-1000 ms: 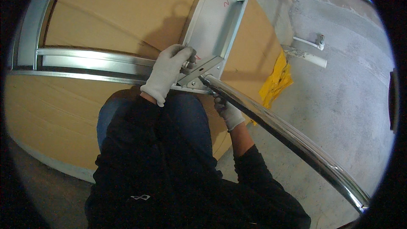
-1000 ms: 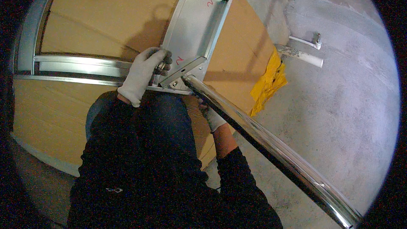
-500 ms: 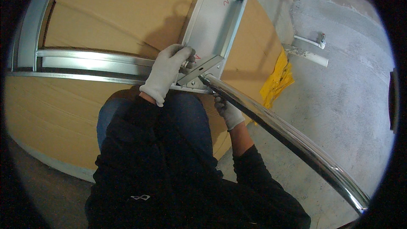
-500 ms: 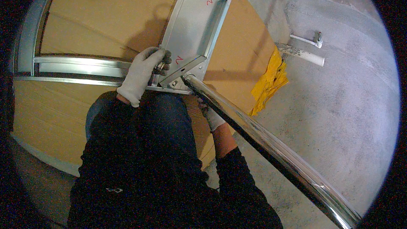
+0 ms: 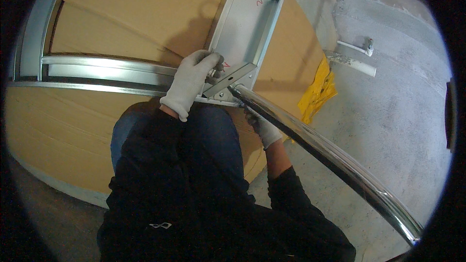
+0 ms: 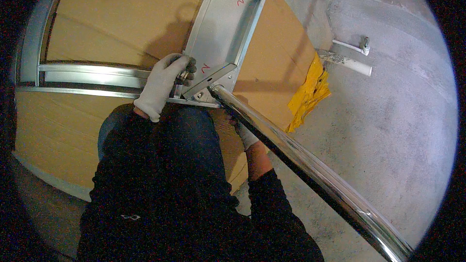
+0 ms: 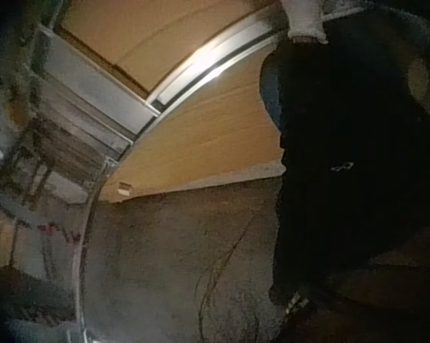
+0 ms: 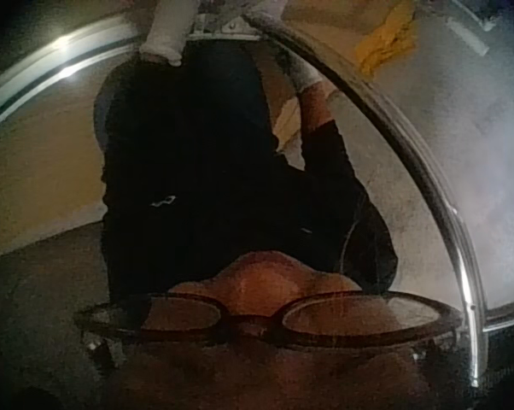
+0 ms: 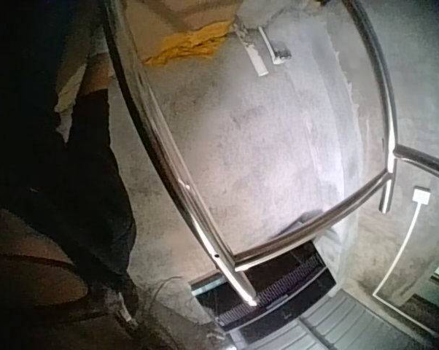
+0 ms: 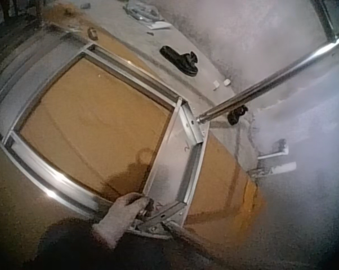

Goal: The person assembles a metal frame by inserting and tightening screws into joints using a screwdriver. They work on multiple connection points, aligning metal tubes and securing them to a base structure.

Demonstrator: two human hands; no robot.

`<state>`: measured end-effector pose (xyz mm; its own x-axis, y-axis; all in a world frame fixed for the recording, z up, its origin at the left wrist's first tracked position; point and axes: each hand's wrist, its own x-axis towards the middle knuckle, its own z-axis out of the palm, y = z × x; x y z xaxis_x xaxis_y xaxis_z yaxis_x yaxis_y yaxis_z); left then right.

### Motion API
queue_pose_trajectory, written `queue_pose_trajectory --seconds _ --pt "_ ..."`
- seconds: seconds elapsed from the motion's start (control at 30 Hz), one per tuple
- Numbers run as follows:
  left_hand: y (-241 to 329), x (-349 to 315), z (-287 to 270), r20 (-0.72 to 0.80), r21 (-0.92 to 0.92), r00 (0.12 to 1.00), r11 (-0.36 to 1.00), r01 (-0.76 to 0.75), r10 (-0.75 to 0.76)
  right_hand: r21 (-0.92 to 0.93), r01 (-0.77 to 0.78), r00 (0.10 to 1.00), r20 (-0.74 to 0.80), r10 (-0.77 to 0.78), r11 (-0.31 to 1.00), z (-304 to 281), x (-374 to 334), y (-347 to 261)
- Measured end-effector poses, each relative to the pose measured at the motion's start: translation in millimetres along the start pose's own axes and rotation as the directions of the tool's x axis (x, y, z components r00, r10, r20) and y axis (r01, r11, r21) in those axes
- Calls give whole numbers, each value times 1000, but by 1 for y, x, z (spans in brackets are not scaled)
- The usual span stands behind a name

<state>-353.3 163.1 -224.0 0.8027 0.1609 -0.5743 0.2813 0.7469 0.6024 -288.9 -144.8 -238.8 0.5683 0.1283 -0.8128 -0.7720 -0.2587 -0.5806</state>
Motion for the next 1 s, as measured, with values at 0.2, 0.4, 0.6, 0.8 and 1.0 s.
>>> queue_pose_trajectory --seconds 0.2,0.4,0.6,0.8,1.0 --pt "3 -1 1 5 -6 1000 1000 13 -13 -806 191 957 26 -289 560 11 -7 -4" --pt "2 -2 0 4 14 1000 1000 -8 8 -544 390 920 198 -339 743 -6 -5 5" --pt "1 0 -1 11 2 1000 1000 8 -8 -683 370 923 193 -334 629 -21 4 20" --pt "4 -2 1 8 -3 1000 1000 7 -6 -720 346 921 140 -363 602 -31 12 31" --pt "1 1 -2 19 -3 1000 1000 16 -16 -593 284 957 123 -265 754 -18 7 23"
